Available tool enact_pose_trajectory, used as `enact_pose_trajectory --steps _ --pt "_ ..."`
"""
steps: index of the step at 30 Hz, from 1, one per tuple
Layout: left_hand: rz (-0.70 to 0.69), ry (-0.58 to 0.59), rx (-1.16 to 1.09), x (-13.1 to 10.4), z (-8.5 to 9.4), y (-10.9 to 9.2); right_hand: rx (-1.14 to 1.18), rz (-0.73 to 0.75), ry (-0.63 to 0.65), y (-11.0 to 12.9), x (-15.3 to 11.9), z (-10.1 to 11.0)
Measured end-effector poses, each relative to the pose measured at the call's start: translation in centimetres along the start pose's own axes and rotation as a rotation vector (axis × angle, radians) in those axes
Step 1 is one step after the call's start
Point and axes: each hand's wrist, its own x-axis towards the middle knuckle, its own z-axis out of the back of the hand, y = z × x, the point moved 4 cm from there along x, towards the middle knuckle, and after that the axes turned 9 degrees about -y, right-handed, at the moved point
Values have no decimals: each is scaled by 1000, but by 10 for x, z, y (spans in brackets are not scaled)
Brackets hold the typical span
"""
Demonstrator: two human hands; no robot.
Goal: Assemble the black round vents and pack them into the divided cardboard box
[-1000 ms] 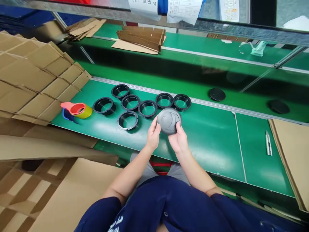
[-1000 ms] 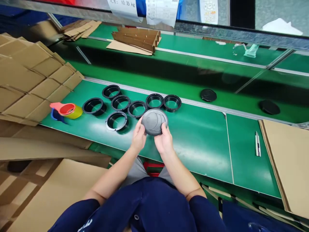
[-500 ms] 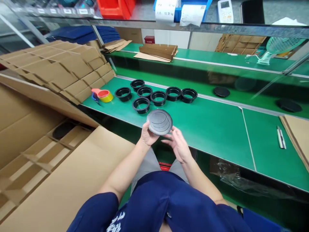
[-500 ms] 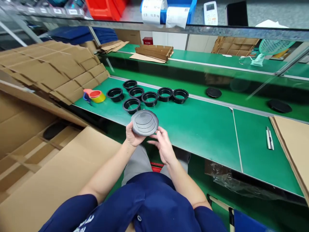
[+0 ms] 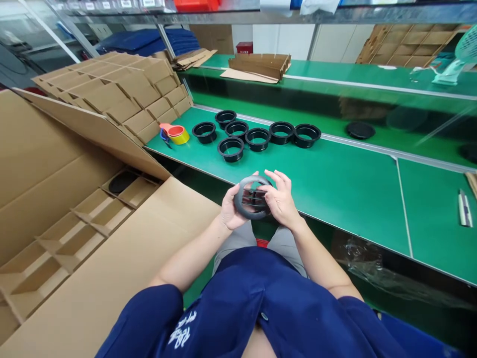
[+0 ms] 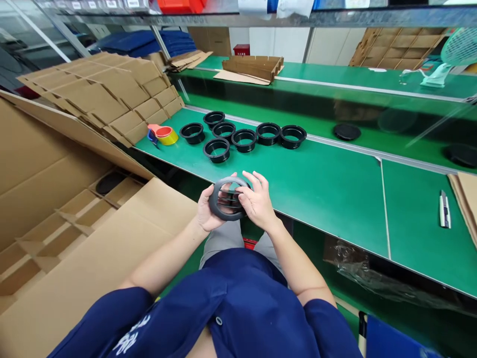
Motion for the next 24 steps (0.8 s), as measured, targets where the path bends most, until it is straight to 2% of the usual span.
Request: enact_pose_trajectory --steps 3,7,10,15,21,24 --pt "22 -19 -39 9 0 -5 102 -68 16 -6 9 1" --pt "72 4 -66 22 2 -13 307 -287 -11 -20 20 0" --pt "87 -4 -71 32 7 -22 415 -418 -23 -33 22 -9" --pt "88 -49 -91 43 16 -33 516 -506 -1 -45 27 -27" --pt "122 -79 -149 50 29 -38 505 -482 -16 -45 33 -38" --pt "74 -129 -189 55 34 -45 316 -307 69 -37 28 -44"
